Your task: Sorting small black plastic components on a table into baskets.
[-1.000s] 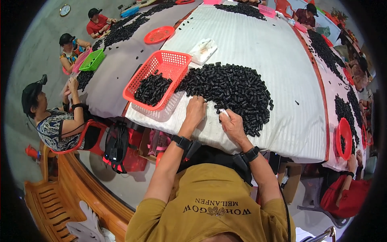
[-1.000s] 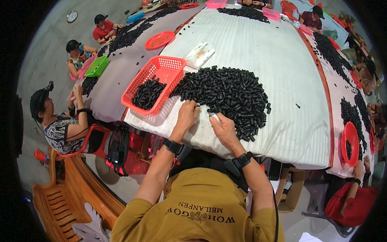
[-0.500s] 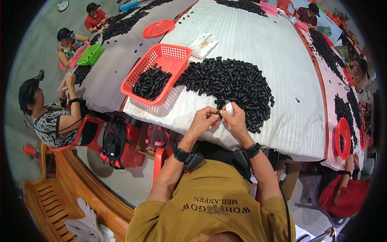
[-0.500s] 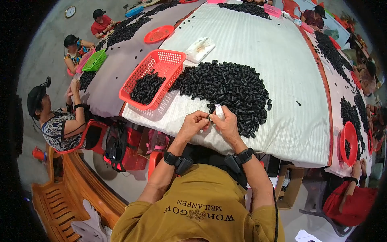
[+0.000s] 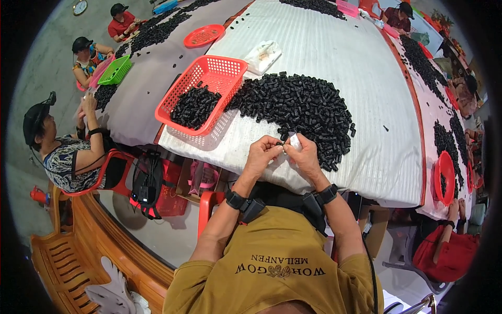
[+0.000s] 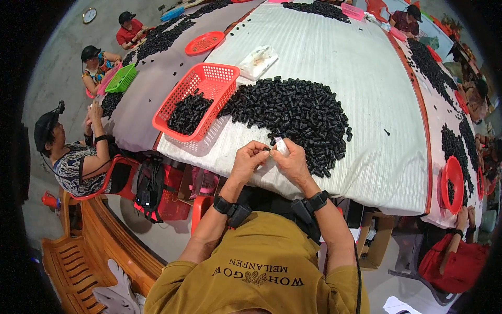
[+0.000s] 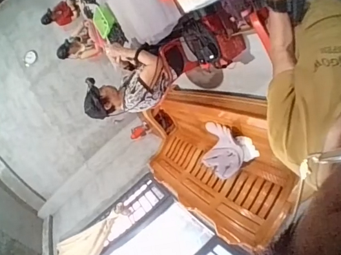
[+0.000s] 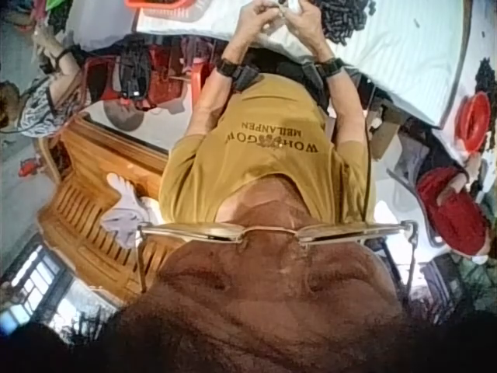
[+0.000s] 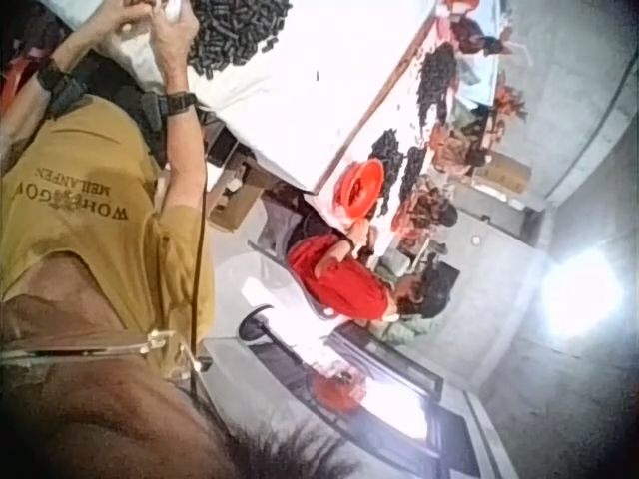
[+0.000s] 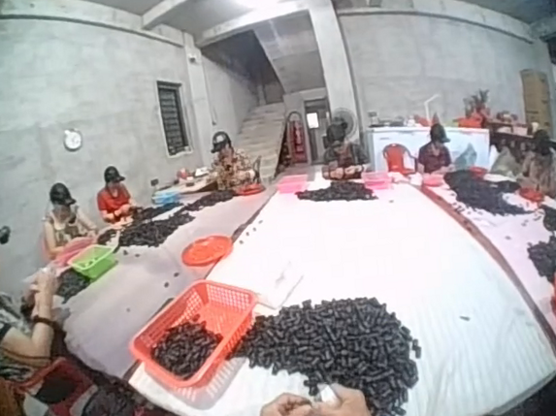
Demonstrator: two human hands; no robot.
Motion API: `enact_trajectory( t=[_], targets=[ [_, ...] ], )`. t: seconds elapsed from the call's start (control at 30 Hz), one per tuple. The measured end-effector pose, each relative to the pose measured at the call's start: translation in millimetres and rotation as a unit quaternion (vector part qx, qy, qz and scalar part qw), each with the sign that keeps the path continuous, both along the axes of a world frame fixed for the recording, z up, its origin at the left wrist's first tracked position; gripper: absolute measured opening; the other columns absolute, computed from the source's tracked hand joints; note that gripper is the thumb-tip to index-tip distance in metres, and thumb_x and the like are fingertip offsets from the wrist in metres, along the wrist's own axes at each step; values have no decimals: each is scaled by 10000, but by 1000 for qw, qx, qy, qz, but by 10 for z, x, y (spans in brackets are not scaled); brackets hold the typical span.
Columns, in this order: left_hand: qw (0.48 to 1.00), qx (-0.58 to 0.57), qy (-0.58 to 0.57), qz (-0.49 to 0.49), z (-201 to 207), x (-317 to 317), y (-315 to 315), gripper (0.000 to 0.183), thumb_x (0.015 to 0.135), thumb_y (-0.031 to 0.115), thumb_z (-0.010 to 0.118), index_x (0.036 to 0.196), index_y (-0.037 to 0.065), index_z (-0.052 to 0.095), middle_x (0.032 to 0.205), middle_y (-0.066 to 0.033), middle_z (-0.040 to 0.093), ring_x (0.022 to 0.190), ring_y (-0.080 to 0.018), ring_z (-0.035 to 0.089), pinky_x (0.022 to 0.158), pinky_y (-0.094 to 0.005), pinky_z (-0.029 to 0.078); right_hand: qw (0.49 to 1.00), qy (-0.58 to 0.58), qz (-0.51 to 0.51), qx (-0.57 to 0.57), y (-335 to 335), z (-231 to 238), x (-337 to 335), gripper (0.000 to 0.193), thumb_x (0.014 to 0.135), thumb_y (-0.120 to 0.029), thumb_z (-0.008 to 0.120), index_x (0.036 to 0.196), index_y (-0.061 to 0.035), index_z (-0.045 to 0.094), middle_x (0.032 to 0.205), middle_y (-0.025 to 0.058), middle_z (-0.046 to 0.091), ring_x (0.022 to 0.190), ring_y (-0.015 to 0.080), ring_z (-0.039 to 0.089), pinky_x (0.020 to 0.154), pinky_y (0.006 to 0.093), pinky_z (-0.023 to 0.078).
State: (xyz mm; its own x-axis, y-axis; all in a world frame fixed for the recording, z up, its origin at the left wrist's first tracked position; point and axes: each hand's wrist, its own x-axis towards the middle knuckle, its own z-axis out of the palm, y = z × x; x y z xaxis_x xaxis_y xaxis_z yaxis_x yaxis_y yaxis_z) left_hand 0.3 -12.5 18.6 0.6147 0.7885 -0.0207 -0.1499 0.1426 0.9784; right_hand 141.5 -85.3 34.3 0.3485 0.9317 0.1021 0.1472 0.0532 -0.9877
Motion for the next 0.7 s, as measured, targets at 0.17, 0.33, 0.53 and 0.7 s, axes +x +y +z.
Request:
enact_trajectory(
  t=[0.17,0.33,0.53,0.7],
  targets=[
    [995,-78,-68,-7,-31,-5,23,165,867,121,560,966,-10,549,779,-47,591,635,-86,550,570,-211,468,1000,2,5,7,-24,87,-54,173,785,-179,620,760,-25,547,597,4,532,518,49,474,455,214,384],
    [977,-158,-137,-37,4,-34,41,198,890,138,525,1003,-25,530,829,-78,603,660,-113,566,596,-222,478,1000,22,10,13,-5,-64,-10,233,840,-226,543,725,-25,520,571,29,526,488,81,483,443,233,383],
    [961,-190,-192,-63,-118,-85,127,237,901,144,511,1058,-32,541,824,-79,604,661,-101,567,610,-218,490,988,-141,-27,50,-5,-13,-41,247,863,-223,510,751,-3,517,567,136,501,480,192,499,477,312,399],
    [940,-238,-227,-88,-92,-76,127,252,885,172,548,1021,-40,555,806,-72,598,660,-95,555,584,-216,470,988,-155,-3,15,8,-53,-8,246,858,-232,527,758,-7,539,580,152,510,490,236,505,489,328,401]
  ],
)
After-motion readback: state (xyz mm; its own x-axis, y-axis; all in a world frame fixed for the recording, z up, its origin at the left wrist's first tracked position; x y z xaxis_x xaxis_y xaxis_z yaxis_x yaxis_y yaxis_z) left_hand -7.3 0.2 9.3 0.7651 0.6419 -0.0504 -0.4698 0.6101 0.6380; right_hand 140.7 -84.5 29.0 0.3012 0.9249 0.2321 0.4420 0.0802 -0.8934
